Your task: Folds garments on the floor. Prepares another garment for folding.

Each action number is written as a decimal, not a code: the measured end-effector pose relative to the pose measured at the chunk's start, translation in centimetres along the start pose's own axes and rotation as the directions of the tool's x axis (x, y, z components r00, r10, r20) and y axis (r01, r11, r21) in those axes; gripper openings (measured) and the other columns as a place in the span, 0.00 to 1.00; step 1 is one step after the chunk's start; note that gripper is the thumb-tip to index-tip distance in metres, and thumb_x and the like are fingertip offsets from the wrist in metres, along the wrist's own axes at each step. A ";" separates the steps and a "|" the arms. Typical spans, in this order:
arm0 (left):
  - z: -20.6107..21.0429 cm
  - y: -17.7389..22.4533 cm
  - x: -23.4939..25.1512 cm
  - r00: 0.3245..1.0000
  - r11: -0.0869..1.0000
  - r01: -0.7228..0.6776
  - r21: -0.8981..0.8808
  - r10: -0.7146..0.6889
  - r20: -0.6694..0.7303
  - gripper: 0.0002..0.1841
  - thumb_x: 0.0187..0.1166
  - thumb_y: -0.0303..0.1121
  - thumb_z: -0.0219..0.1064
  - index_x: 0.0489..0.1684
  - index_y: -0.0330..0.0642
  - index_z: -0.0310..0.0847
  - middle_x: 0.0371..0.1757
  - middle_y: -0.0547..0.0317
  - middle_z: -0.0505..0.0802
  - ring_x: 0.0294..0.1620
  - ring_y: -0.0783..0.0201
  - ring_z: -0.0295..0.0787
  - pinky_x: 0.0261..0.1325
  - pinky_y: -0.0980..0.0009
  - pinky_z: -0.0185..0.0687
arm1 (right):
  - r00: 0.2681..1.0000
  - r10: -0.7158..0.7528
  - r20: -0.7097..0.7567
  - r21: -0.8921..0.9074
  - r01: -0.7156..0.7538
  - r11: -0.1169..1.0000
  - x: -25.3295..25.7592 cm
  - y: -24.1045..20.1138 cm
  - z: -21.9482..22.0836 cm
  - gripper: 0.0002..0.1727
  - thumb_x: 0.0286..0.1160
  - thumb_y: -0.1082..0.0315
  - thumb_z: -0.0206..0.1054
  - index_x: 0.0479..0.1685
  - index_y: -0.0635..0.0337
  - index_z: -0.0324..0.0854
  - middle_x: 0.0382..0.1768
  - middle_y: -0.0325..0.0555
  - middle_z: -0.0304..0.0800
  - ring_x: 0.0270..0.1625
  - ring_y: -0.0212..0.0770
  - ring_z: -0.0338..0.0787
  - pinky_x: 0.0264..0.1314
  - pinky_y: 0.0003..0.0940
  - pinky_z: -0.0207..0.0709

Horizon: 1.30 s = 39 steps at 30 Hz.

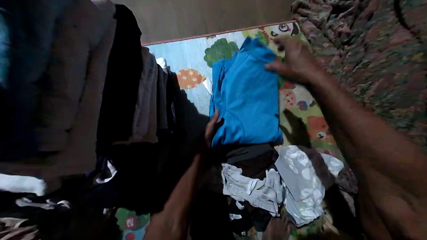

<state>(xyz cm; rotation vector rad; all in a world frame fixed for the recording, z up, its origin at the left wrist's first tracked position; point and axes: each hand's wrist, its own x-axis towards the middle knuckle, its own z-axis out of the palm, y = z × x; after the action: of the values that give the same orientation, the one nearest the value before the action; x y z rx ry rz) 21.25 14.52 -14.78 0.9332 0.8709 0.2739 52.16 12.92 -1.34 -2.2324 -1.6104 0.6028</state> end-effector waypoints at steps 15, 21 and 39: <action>1.6 -2.1 -4.9 0.928 0.865 0.248 0.437 -0.082 -0.364 0.28 0.84 0.30 0.65 0.83 0.35 0.65 0.68 0.38 0.85 0.65 0.55 0.84 0.69 0.58 0.79 | 0.726 0.649 0.230 0.510 -0.657 0.555 -17.3 7.4 17.4 0.24 0.86 0.58 0.65 0.69 0.68 0.78 0.54 0.58 0.89 0.51 0.47 0.90 0.58 0.47 0.83; 2.2 -0.6 -4.9 0.942 0.854 0.225 0.468 -0.067 -0.330 0.20 0.89 0.28 0.56 0.77 0.30 0.69 0.61 0.38 0.87 0.58 0.57 0.86 0.64 0.59 0.80 | 0.767 0.587 0.260 0.282 -0.642 0.714 -16.7 6.3 16.7 0.19 0.85 0.62 0.65 0.59 0.73 0.83 0.60 0.68 0.83 0.62 0.61 0.85 0.67 0.57 0.75; 1.7 -0.4 -5.6 0.951 0.598 -0.198 0.777 0.309 0.004 0.23 0.82 0.27 0.66 0.76 0.37 0.79 0.66 0.34 0.85 0.63 0.44 0.83 0.66 0.49 0.78 | 0.736 0.664 0.135 0.958 -0.268 0.102 -14.9 4.2 15.3 0.34 0.86 0.72 0.59 0.91 0.50 0.54 0.70 0.58 0.75 0.56 0.48 0.87 0.52 0.45 0.85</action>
<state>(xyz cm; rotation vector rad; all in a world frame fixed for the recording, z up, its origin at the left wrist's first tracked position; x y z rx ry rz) 18.89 10.24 -11.63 1.8898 0.9900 0.2020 43.61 -2.33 -14.32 -1.5928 -0.0111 0.9357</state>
